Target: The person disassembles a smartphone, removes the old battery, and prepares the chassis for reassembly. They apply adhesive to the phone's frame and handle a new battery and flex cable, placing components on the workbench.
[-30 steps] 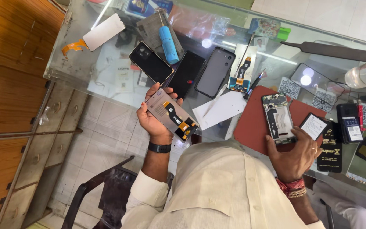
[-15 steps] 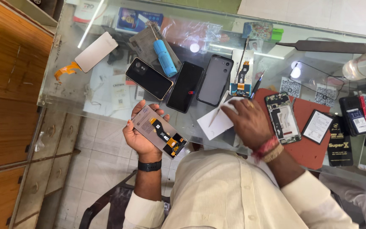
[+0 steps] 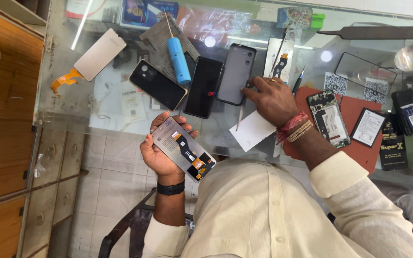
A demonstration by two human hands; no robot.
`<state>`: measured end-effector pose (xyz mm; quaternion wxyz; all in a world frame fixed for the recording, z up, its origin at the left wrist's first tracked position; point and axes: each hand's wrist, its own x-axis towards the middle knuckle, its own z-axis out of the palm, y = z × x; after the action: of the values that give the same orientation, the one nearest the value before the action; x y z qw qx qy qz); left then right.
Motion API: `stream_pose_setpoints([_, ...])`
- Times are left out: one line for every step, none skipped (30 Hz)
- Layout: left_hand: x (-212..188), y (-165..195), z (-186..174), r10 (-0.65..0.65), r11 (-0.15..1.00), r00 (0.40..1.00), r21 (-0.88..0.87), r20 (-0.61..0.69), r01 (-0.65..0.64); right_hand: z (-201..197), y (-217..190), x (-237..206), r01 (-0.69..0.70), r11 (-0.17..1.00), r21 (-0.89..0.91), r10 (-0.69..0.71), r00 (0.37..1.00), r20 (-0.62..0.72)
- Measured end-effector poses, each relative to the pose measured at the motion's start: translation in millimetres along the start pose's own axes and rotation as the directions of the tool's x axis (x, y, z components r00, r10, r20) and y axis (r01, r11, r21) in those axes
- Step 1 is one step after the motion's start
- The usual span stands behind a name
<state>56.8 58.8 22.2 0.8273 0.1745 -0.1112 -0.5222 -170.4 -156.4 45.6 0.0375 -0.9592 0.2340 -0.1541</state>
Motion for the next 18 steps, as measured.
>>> stream_pose_setpoints([3,-2,-1,-0.005,1.0,1.0,0.007,0.014,0.005,1,-1,2,-0.004,1.0,0.0,0.004,1.0,0.0])
stream_pose_setpoints([6,-4,-3,-0.006,1.0,1.0,0.014,0.027,0.006,2,-3,4,-0.004,1.0,0.002,0.004,1.0,0.002])
stream_pose_setpoints([9,-6,-5,-0.003,1.0,0.999,0.023,0.038,0.002,3,-4,6,0.001,1.0,0.006,-0.001,1.0,0.001])
stream_pose_setpoints([12,-7,-7,-0.016,0.999,1.0,0.029,0.027,0.015,2,-7,7,-0.012,1.0,0.013,0.012,1.0,-0.016])
stream_pose_setpoints([15,-9,-10,-0.029,0.999,0.999,0.035,0.017,0.028,0,-9,5,-0.024,1.0,0.02,0.024,0.999,-0.035])
stream_pose_setpoints([17,-9,-12,-0.043,0.998,0.999,0.039,0.009,0.043,-3,-12,3,-0.038,0.999,0.023,0.039,0.998,-0.054])
stream_pose_setpoints([19,-10,-13,-0.038,0.998,0.999,0.05,0.008,0.037,-7,-15,-2,-0.048,0.998,0.047,0.052,0.995,-0.085])
stream_pose_setpoints([19,-12,-14,-0.035,0.998,0.999,0.059,0.004,0.035,-13,-18,-11,-0.06,0.996,0.071,0.067,0.991,-0.112])
stream_pose_setpoints([18,-14,-14,-0.036,0.997,0.999,0.067,-0.003,0.036,-18,-24,-22,-0.074,0.993,0.096,0.086,0.987,-0.135])
stream_pose_setpoints([18,-17,-14,-0.049,0.998,0.999,0.046,-0.002,0.049,-24,-28,-33,-0.062,0.992,0.107,0.075,0.99,-0.123])
stream_pose_setpoints([18,-18,-13,-0.062,0.998,0.998,0.027,0.0,0.062,-30,-32,-44,-0.051,0.992,0.118,0.065,0.991,-0.113])
stream_pose_setpoints([17,-20,-11,-0.077,0.997,0.997,0.007,0.0,0.077,-35,-36,-56,-0.043,0.99,0.131,0.057,0.993,-0.101])
stream_pose_setpoints([17,-22,-9,-0.092,0.996,0.996,0.002,0.008,0.092,-38,-41,-66,-0.058,0.993,0.106,0.067,0.995,-0.075])
stream_pose_setpoints([17,-24,-5,-0.105,0.994,0.994,-0.004,0.018,0.105,-41,-44,-75,-0.071,0.994,0.08,0.075,0.996,-0.051])
stream_pose_setpoints([18,-27,-2,-0.121,0.993,0.992,-0.011,0.029,0.122,-43,-46,-82,-0.086,0.995,0.052,0.088,0.996,-0.026])
stream_pose_setpoints([21,-31,3,-0.152,0.988,0.988,-0.013,0.041,0.153,-45,-47,-87,-0.113,0.993,0.028,0.114,0.993,-0.029])
stream_pose_setpoints([25,-37,7,-0.18,0.983,0.982,-0.015,0.055,0.181,-45,-46,-90,-0.137,0.991,0.005,0.137,0.99,-0.035])
stream_pose_setpoints([27,-43,12,-0.209,0.978,0.976,-0.014,0.068,0.21,-45,-45,-92,-0.162,0.987,-0.017,0.162,0.986,-0.041])
